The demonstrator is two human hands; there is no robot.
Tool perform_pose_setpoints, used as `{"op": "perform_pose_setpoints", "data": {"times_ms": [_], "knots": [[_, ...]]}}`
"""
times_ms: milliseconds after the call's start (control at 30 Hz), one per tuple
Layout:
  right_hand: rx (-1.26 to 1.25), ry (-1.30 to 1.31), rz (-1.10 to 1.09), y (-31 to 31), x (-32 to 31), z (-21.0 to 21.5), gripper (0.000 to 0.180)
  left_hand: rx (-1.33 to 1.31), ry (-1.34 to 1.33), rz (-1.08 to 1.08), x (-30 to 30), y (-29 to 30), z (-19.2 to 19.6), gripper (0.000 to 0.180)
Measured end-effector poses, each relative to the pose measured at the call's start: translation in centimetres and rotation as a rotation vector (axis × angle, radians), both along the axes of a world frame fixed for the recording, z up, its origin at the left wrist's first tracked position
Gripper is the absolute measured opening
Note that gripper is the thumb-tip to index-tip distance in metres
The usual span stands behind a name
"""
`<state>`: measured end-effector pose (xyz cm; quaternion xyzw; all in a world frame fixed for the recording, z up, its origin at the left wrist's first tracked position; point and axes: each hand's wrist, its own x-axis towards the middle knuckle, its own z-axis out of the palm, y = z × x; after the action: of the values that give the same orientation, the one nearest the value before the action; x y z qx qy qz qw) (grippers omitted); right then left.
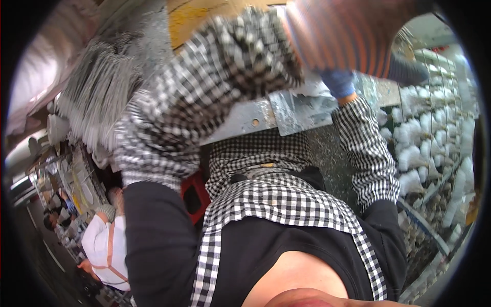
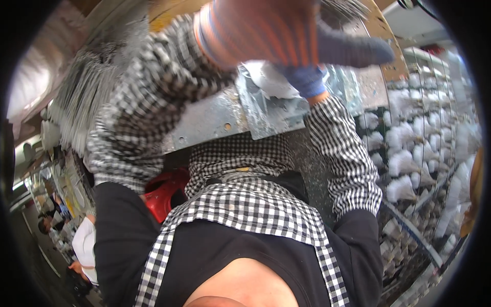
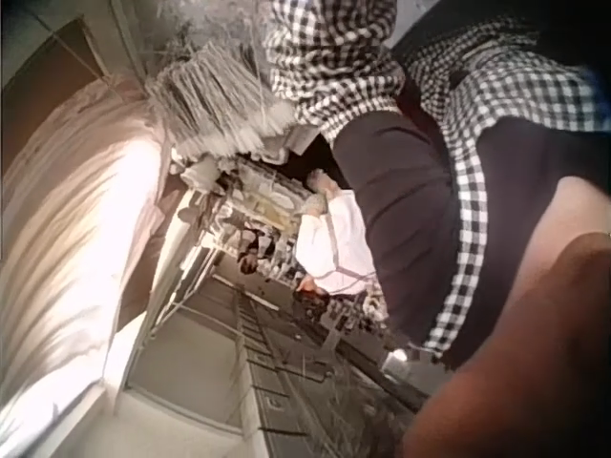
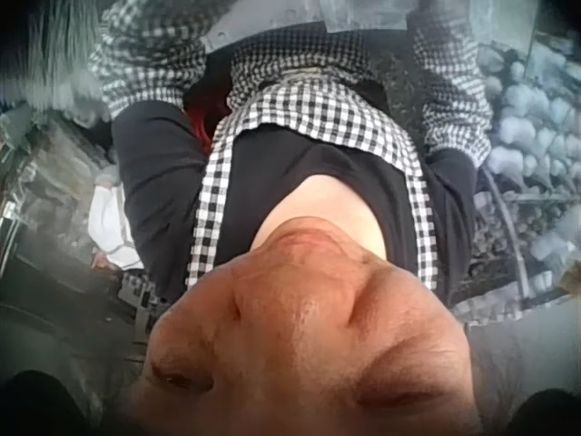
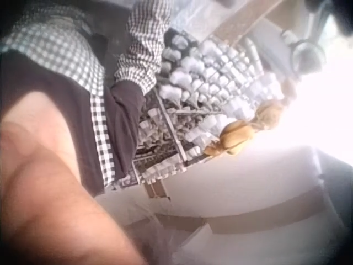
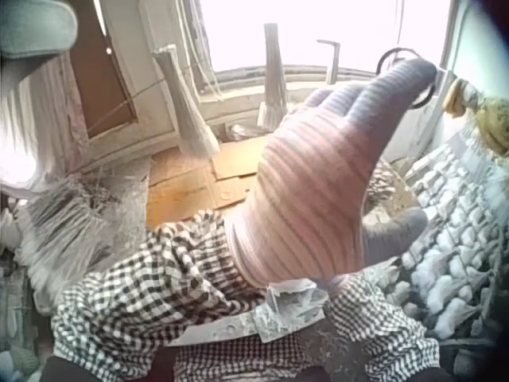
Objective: Assembling white fiber duster heads by aligning and bundling bristles.
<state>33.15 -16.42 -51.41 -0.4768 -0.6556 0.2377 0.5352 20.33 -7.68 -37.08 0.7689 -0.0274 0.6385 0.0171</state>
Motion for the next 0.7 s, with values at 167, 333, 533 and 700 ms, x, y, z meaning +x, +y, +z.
{"op": "perform_pose_setpoints", "data": {"times_ms": [167, 333, 533, 700], "knots": [[-0.127, 0.202, 0.100, -1.0, -4.2, -2.1, 0.032, -0.836, 0.224, 0.091, -2.1, -5.2, -6.4, 0.093], [-0.164, 0.395, 0.255, -0.9, -8.9, -3.5, 0.032, -0.602, 0.426, 0.265, -6.6, -7.3, -5.7, 0.043], [0.027, -0.422, 0.381, 8.2, -8.5, -0.4, 0.027, -0.454, 1.455, 0.595, -13.9, -8.5, -6.4, 0.008], [0.088, -0.892, 0.200, 17.5, -14.5, -2.3, 0.018, -0.598, 1.915, 0.755, -17.3, -8.3, -8.3, 0.016]]}}
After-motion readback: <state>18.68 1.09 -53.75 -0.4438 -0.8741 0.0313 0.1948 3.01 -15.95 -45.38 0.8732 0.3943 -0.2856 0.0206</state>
